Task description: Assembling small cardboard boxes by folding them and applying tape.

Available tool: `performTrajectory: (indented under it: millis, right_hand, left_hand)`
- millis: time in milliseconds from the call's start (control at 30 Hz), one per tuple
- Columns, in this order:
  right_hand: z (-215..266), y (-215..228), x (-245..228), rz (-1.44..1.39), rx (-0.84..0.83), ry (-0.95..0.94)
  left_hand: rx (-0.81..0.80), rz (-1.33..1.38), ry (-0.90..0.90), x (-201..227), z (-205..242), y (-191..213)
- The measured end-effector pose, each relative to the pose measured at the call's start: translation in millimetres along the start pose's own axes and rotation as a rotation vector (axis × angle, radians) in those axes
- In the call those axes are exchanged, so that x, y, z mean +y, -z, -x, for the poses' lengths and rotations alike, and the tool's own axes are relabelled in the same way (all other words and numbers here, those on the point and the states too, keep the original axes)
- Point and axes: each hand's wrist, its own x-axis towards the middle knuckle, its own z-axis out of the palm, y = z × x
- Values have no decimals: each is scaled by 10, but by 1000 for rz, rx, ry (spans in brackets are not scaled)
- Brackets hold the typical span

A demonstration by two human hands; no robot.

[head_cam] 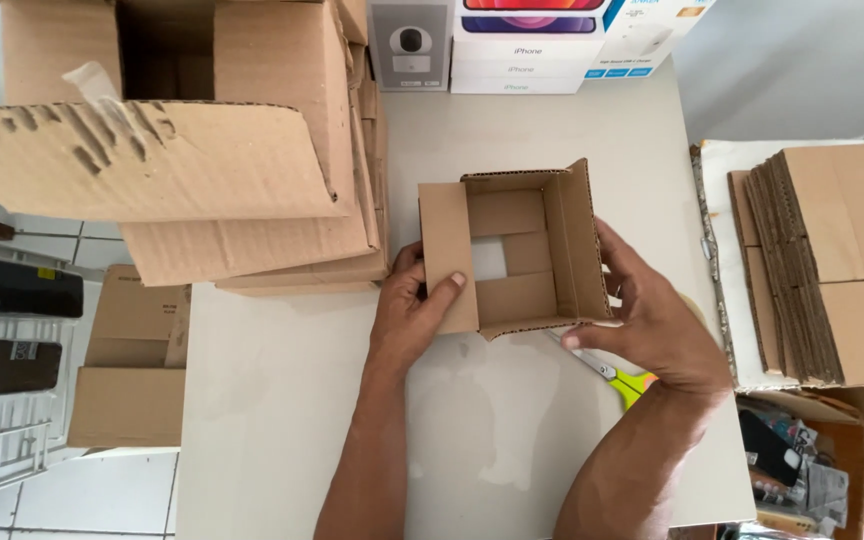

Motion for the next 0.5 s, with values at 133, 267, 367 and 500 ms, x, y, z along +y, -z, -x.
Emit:
performTrajectory:
  millis: [133,267,367,500]
  right_hand:
    - [35,-347,1,50,89,108]
    - [171,-469,-56,268,318,223]
    - [217,-531,-203,578,421,300]
    - [193,-465,-431,803,223,329]
  left_hand:
    - [-5,-23,-22,51,4,-10]
    - [-22,-40,-5,137,78,-22]
    - [-24,-30,20,203,95,-7]
    - [-48,-7,21,122,85,35]
